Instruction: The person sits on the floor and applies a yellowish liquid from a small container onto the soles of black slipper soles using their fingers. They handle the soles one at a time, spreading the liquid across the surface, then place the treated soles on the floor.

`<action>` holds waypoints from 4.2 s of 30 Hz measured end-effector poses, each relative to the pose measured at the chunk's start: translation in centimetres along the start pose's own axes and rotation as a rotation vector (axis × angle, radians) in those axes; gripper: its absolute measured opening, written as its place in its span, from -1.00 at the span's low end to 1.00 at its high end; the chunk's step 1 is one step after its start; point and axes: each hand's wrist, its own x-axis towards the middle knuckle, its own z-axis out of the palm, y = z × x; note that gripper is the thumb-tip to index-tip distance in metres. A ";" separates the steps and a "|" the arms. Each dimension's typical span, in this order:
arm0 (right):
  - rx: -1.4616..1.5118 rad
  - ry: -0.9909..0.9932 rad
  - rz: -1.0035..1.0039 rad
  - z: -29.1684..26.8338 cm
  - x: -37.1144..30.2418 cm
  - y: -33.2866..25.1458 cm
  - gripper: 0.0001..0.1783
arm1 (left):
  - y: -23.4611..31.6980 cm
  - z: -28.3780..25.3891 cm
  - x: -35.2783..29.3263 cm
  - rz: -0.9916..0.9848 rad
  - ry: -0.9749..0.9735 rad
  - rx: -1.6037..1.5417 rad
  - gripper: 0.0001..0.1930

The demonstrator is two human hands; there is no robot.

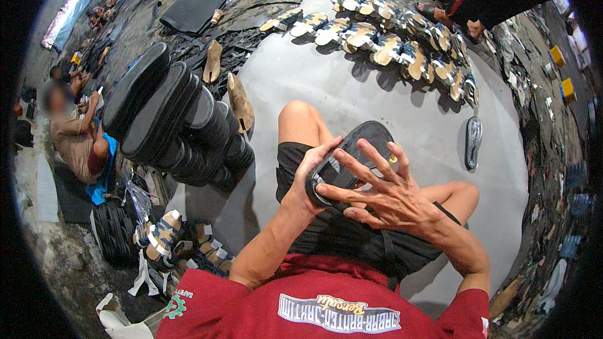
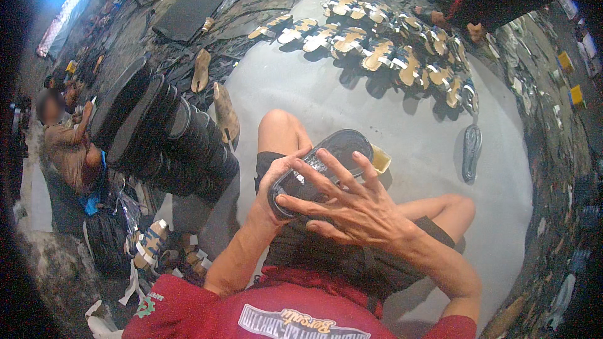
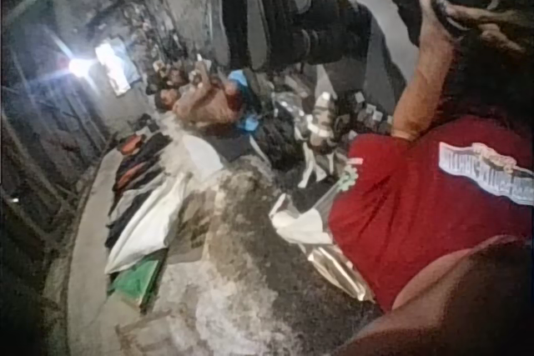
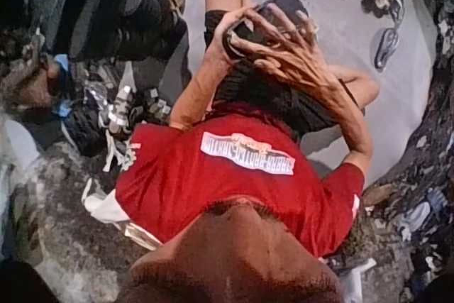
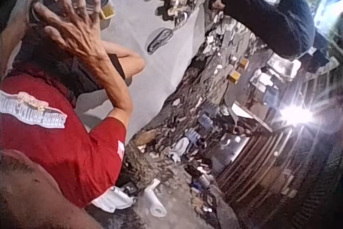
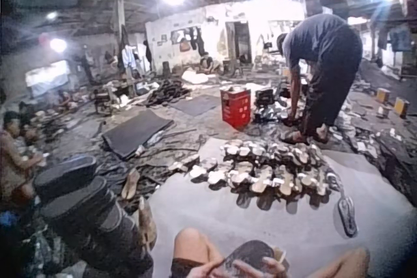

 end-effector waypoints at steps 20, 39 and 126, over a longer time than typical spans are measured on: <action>0.812 0.323 0.393 0.9 1.0 2.9 0.53 | -5.1 -2.3 -0.4 0.676 0.014 0.811 -0.08; 0.161 -0.139 0.781 22.5 -8.3 8.9 -0.39 | 1.4 -5.0 1.3 0.376 0.208 0.207 -0.20; 0.303 -0.129 0.328 -2.7 0.8 1.0 -0.36 | 2.2 -0.5 1.2 -0.102 0.026 0.310 -0.41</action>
